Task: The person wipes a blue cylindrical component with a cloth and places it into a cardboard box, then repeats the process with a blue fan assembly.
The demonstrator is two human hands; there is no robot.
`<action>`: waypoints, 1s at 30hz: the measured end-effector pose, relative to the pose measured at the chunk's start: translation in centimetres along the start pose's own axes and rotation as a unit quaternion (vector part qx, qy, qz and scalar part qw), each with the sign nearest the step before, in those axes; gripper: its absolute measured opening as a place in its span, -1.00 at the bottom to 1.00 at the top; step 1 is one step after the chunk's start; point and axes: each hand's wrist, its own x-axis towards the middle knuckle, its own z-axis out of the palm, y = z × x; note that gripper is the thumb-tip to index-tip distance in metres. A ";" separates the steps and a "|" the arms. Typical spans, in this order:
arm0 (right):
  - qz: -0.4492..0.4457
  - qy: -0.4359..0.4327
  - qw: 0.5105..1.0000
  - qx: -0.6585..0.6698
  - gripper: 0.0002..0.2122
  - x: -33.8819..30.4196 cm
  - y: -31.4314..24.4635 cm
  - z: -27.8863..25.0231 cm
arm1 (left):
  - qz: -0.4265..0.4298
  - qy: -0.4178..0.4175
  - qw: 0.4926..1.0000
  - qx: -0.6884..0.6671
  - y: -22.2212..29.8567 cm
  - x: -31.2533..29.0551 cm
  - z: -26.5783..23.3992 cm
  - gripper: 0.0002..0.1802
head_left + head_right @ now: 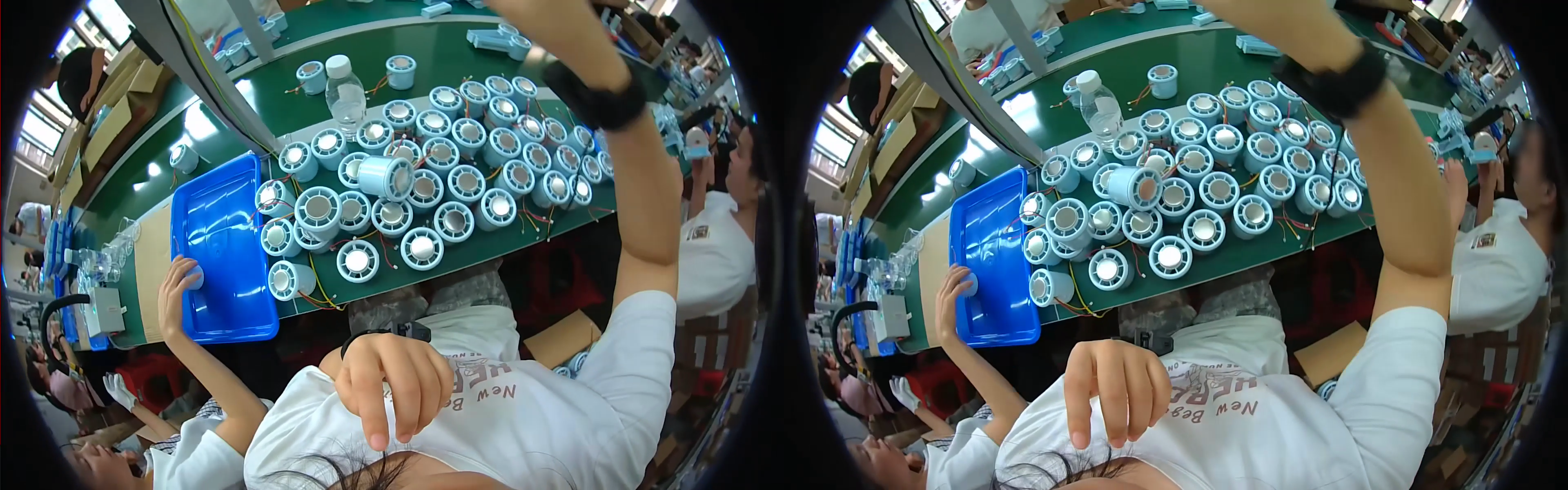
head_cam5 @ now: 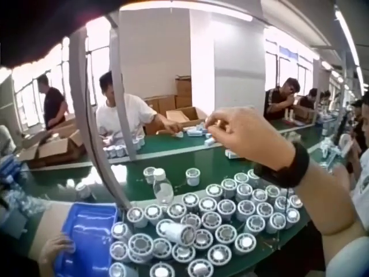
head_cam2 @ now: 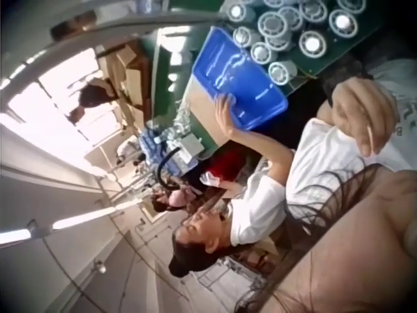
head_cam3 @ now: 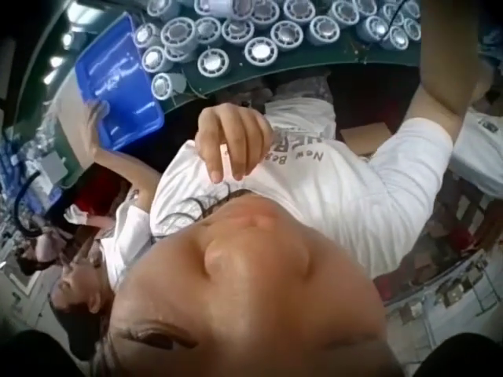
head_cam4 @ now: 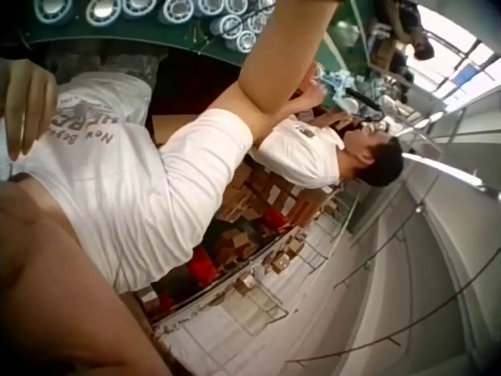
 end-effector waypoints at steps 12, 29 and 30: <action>-0.084 -0.404 0.895 -0.170 -0.21 12.5 11.9 25.5 | -0.084 0.212 0.910 0.346 3.1 -1.0 -0.7 -0.80; -0.307 -0.471 0.824 0.066 -0.43 -2.8 -11.2 6.5 | -0.101 0.403 0.699 0.582 0.4 1.6 -2.0 0.15; -0.327 -0.473 0.817 0.035 -0.46 -3.7 -11.7 6.6 | -0.102 0.401 0.701 0.581 0.4 1.5 -1.9 0.15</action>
